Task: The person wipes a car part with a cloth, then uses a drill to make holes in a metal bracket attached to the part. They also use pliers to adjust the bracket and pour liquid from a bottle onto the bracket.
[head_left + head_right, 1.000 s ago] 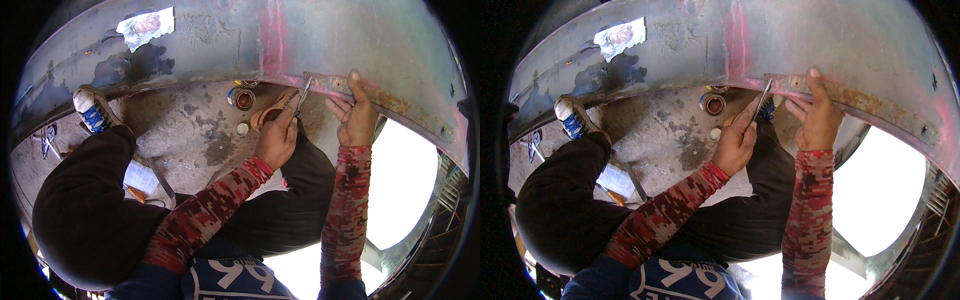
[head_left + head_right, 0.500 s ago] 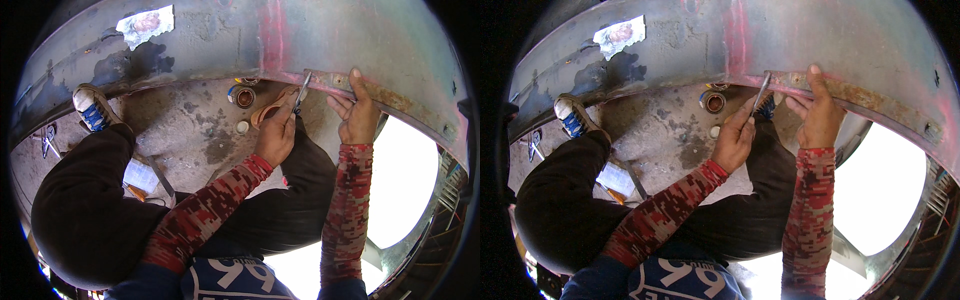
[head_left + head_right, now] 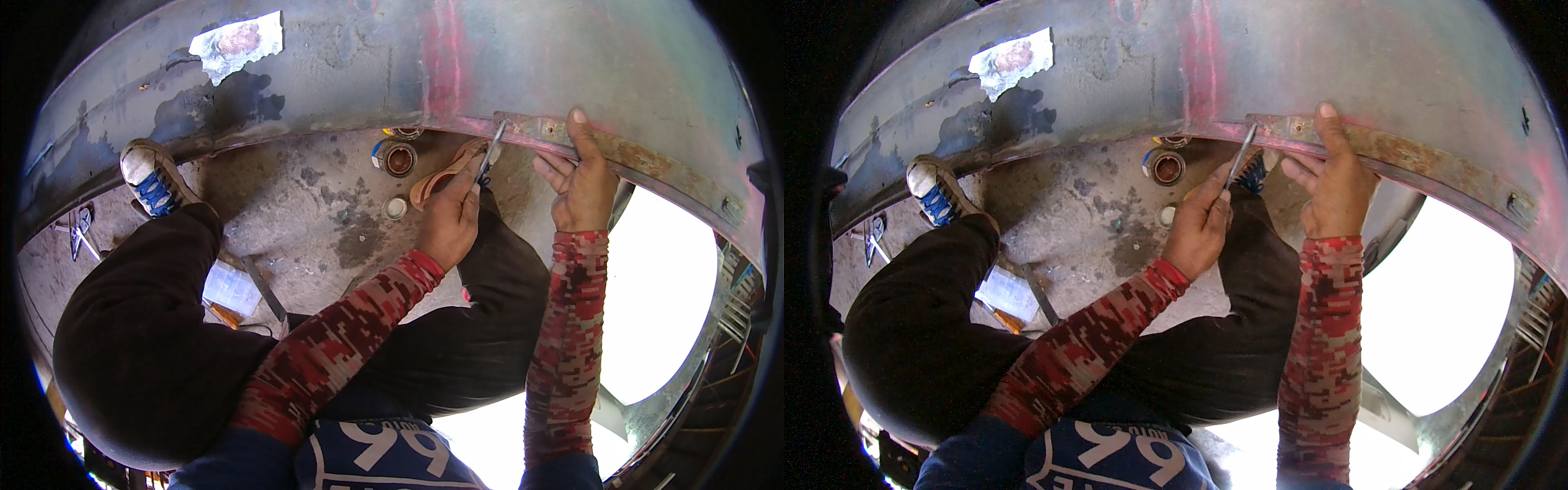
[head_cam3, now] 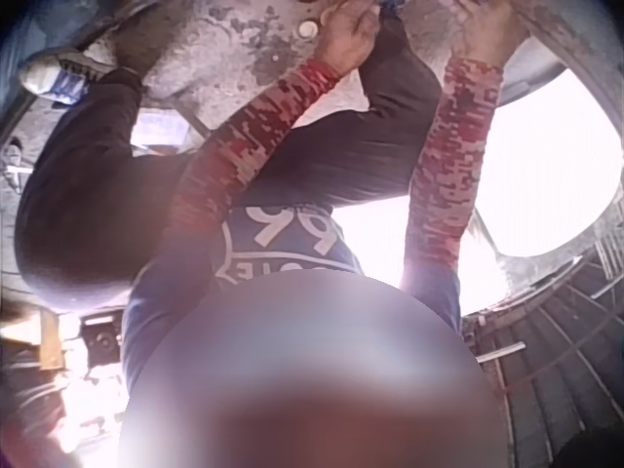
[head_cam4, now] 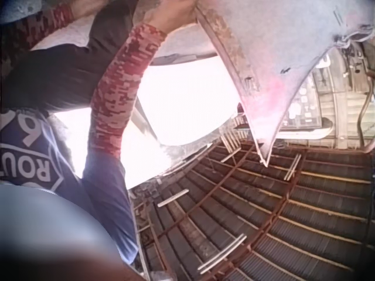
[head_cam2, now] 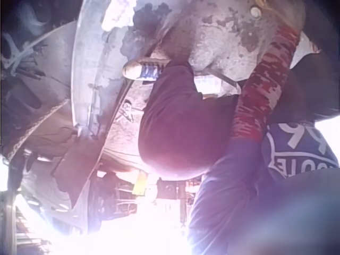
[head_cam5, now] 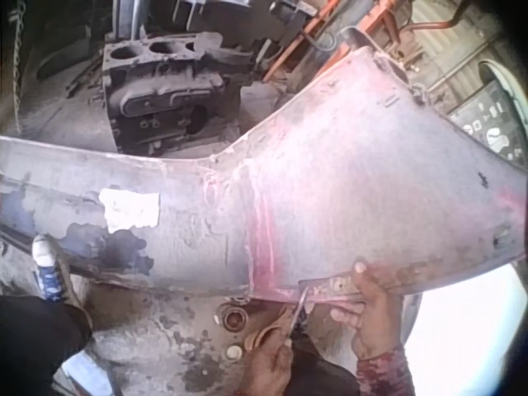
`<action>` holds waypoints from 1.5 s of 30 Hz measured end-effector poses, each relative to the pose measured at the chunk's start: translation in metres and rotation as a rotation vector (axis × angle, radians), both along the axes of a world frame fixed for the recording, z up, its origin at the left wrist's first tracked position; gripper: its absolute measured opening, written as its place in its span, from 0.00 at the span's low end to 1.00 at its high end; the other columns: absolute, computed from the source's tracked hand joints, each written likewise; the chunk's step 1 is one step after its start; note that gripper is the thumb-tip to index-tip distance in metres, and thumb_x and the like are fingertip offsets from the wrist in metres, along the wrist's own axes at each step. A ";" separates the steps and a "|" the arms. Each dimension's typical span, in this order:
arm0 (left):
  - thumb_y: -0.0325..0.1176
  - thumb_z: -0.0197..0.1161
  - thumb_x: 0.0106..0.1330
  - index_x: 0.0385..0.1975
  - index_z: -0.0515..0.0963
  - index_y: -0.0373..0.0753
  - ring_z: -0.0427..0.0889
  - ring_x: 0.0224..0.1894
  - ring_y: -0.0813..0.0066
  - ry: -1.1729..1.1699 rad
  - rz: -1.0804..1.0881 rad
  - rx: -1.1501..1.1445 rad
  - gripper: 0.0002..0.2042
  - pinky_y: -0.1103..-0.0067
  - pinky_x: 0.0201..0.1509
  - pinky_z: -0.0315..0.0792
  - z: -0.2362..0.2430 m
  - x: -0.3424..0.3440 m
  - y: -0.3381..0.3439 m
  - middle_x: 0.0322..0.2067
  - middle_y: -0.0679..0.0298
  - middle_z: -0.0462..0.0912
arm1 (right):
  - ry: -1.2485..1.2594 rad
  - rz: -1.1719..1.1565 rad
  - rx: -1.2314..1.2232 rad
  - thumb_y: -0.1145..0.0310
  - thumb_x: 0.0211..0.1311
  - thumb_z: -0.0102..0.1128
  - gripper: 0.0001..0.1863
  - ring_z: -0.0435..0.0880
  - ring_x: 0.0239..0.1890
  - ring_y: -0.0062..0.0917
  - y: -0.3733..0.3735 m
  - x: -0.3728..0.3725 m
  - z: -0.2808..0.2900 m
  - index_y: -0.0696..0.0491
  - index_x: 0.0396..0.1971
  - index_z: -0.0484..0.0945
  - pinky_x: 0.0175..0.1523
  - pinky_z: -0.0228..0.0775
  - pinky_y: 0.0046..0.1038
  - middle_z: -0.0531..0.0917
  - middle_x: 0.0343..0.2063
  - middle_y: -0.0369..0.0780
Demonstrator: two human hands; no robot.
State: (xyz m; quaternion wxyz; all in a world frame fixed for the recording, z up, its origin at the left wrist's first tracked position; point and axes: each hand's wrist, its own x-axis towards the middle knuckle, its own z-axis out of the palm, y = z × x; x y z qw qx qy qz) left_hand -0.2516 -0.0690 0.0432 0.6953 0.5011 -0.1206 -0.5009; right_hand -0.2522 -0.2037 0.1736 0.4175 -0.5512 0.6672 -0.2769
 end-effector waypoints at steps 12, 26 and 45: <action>0.28 0.49 0.77 0.67 0.71 0.35 0.79 0.35 0.58 0.008 -0.004 0.042 0.20 0.73 0.47 0.73 0.001 -0.002 0.001 0.35 0.47 0.79 | 0.012 0.006 0.013 0.51 0.63 0.73 0.27 0.88 0.41 0.32 0.001 0.001 0.002 0.55 0.54 0.81 0.43 0.82 0.32 0.85 0.47 0.39; 0.27 0.50 0.76 0.66 0.70 0.34 0.81 0.40 0.49 0.008 -0.002 0.052 0.20 0.72 0.52 0.74 0.002 0.000 0.001 0.40 0.42 0.80 | 0.021 0.039 0.008 0.50 0.64 0.73 0.30 0.89 0.43 0.33 0.004 0.001 0.004 0.57 0.56 0.80 0.45 0.82 0.33 0.85 0.50 0.40; 0.31 0.48 0.82 0.72 0.67 0.36 0.66 0.28 0.85 -0.043 -0.024 -0.002 0.21 0.84 0.33 0.66 -0.021 -0.004 0.006 0.27 0.72 0.66 | 0.024 -0.001 0.007 0.50 0.62 0.74 0.28 0.89 0.40 0.32 0.002 0.001 0.002 0.54 0.53 0.80 0.43 0.82 0.33 0.86 0.45 0.40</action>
